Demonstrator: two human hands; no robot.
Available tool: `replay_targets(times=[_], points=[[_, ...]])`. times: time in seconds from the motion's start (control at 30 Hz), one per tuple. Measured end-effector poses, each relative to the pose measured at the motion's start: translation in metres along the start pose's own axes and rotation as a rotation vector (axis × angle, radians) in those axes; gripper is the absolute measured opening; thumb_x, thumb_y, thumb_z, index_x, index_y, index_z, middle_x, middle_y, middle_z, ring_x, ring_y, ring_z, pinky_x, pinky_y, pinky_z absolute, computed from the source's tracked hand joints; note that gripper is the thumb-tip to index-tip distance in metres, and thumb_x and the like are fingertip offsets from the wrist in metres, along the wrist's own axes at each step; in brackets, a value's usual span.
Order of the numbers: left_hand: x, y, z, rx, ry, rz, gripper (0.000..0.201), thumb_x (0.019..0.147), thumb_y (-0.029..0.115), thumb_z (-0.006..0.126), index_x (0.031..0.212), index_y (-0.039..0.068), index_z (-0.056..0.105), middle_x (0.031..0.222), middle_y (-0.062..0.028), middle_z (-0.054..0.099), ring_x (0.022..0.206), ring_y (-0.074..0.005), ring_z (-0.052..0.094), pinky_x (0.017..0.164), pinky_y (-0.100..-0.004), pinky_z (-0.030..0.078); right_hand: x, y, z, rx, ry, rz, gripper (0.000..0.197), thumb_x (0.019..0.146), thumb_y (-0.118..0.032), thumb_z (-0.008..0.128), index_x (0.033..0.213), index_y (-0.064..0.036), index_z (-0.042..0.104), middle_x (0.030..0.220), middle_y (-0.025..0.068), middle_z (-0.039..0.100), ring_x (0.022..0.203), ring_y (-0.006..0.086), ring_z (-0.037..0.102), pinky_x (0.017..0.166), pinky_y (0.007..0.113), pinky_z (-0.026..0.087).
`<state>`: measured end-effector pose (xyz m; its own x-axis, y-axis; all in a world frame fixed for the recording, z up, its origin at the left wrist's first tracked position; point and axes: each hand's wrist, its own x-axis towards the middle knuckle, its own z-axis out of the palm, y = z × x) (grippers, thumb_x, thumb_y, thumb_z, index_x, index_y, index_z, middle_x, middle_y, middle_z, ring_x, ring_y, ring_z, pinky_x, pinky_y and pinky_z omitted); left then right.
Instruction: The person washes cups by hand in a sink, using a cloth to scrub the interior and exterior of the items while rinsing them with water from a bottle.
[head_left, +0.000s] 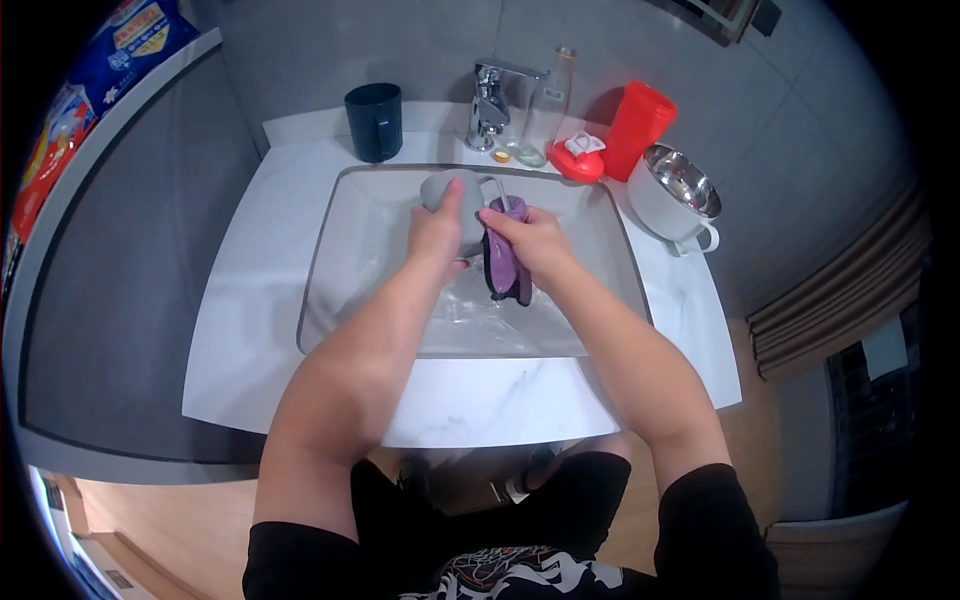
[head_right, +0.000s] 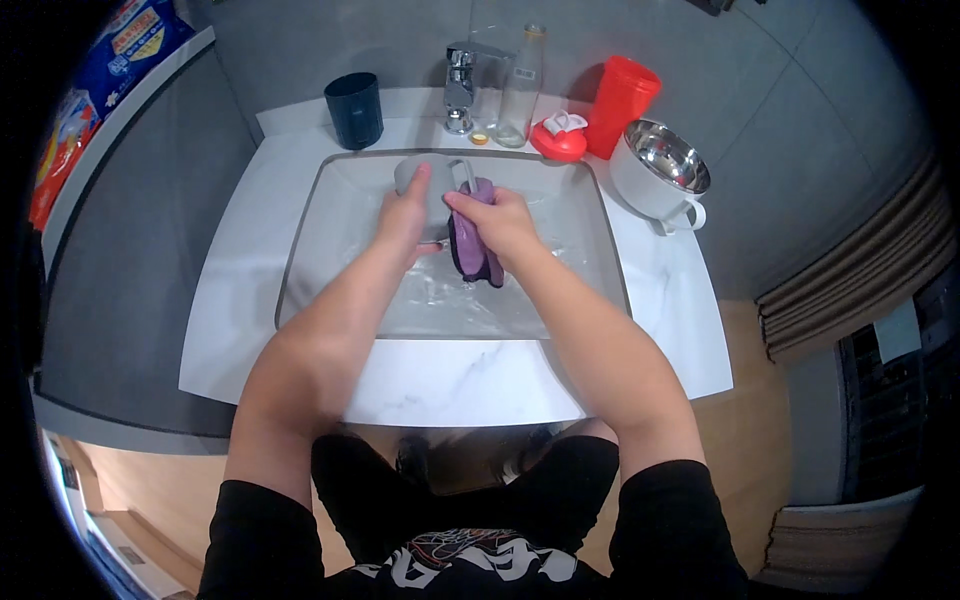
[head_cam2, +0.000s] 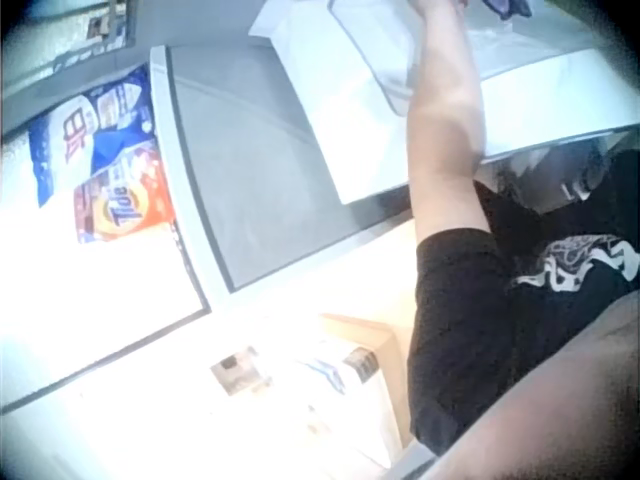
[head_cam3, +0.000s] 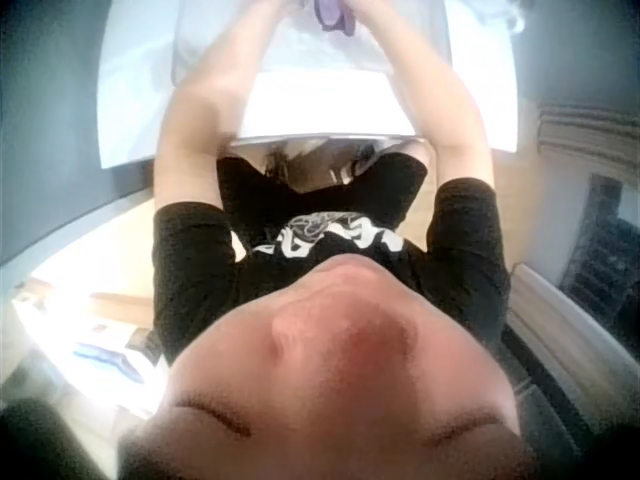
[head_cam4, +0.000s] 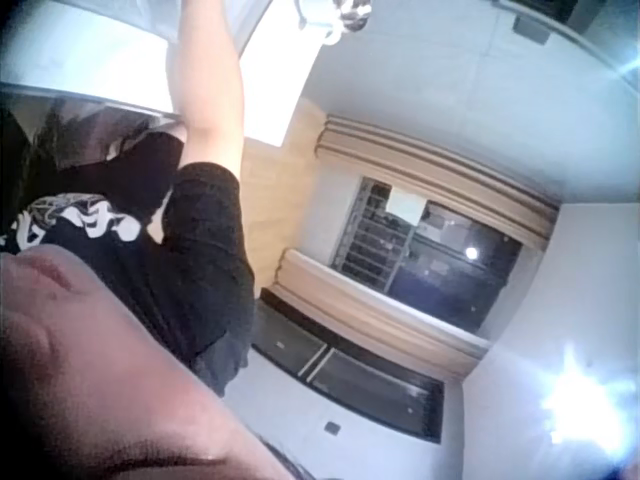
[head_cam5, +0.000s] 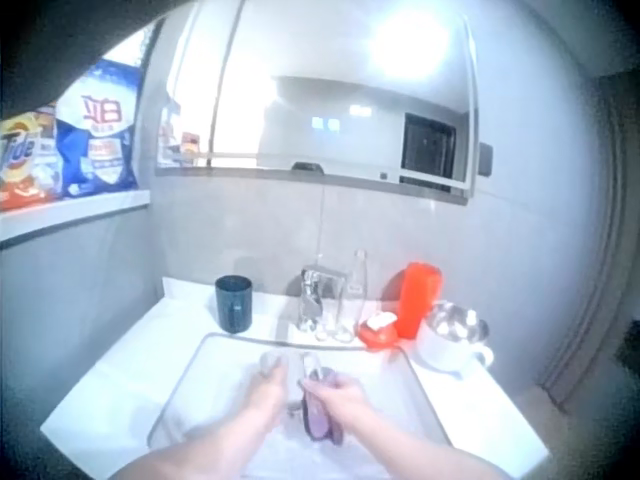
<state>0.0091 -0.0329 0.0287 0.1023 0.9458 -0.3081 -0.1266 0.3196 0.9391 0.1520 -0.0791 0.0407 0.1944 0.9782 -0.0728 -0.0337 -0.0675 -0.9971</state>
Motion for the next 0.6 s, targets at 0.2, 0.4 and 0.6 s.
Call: replay_targets(times=[0.2,0.4,0.6], points=[[-0.009,0.005,0.012,0.206,0.107,0.035,0.092,0.081,0.068,0.062,0.139,-0.001,0.038,0.132,-0.0216,0.052,0.108,-0.0368,0.061,0.069,-0.0463,0.058,0.021,0.010,-0.016,-0.113,0.131,0.029,0.057,0.091,-0.054,0.059,0.086,0.0017,0.067,0.082,0.0078,0.066,0.071,0.0162,0.059,0.066,0.033,0.048],[-0.013,0.013,0.006,0.341,-0.101,0.121,0.087,0.079,0.065,0.067,0.135,0.002,0.046,0.123,-0.0172,0.060,0.096,-0.0312,0.065,0.064,-0.0425,0.056,0.025,0.010,-0.029,0.245,0.093,0.159,0.051,0.096,-0.046,0.054,0.105,0.0034,0.062,0.097,0.0122,0.064,0.083,0.0210,0.062,0.074,0.037,0.052],[-0.007,0.011,-0.003,0.365,-0.004,0.116,0.078,0.078,0.065,0.066,0.127,0.006,0.054,0.109,-0.0135,0.066,0.090,-0.0251,0.066,0.060,-0.0361,0.053,0.019,-0.005,-0.062,0.463,-0.570,0.275,0.024,0.093,-0.020,0.053,0.106,-0.0012,0.060,0.104,0.0128,0.065,0.094,0.0274,0.065,0.080,0.044,0.055]])
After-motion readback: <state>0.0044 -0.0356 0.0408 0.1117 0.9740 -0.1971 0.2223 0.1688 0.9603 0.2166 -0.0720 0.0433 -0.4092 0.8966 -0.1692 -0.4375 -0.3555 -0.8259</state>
